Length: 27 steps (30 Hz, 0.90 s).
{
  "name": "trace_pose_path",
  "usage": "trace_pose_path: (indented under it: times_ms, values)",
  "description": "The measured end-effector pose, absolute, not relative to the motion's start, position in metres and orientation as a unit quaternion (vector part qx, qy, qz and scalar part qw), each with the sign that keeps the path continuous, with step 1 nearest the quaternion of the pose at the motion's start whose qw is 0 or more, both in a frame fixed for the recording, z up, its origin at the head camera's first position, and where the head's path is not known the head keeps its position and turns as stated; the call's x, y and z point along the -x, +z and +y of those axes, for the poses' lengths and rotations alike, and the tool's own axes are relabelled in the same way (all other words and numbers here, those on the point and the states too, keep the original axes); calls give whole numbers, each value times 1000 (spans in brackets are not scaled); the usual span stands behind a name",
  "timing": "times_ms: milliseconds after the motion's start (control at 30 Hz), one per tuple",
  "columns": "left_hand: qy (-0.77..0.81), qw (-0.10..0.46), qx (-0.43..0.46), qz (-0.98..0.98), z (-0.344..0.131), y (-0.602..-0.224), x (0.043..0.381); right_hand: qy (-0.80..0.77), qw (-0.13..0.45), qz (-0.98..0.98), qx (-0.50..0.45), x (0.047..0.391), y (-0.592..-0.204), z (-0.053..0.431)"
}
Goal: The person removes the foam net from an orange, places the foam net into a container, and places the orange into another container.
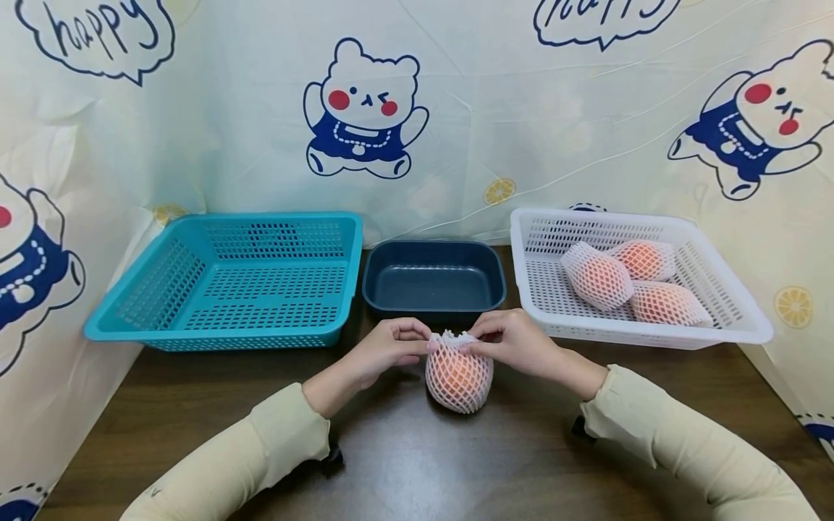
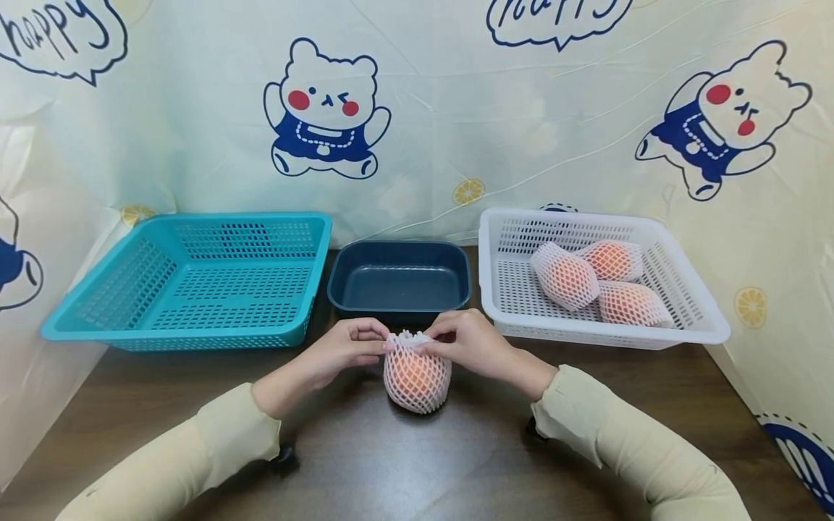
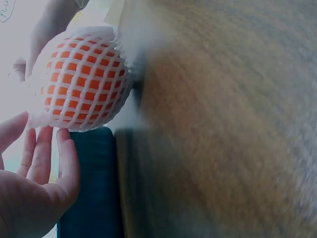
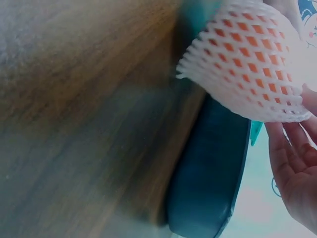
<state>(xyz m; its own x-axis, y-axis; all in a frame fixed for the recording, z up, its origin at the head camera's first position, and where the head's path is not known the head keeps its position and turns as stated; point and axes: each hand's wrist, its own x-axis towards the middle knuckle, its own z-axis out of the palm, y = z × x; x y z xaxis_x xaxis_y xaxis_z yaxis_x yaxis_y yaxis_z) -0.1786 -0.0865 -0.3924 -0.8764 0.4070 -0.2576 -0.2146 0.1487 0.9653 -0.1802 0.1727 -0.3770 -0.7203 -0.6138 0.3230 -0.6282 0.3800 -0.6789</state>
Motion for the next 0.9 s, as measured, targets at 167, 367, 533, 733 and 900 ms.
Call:
trace_pose_path:
  times_ms: [167,367,533,733,900]
  values:
    - [649,226,-61,724,-90,-386,179,423,31,-829,-365,177,-378,169]
    - [649,227,-75,722,-94,-385,180,428,6,-833,-351,176,-379,166]
    - [653,225,-100,717,-94,-390,180,425,-51,-839,-335,180,-381,169]
    - [645,236,-155,710,-92,-395,178,388,-96,-851,-339,182,-384,174]
    - [603,235,-197,737,-90,-396,175,383,-77,-846,-362,180,-383,174]
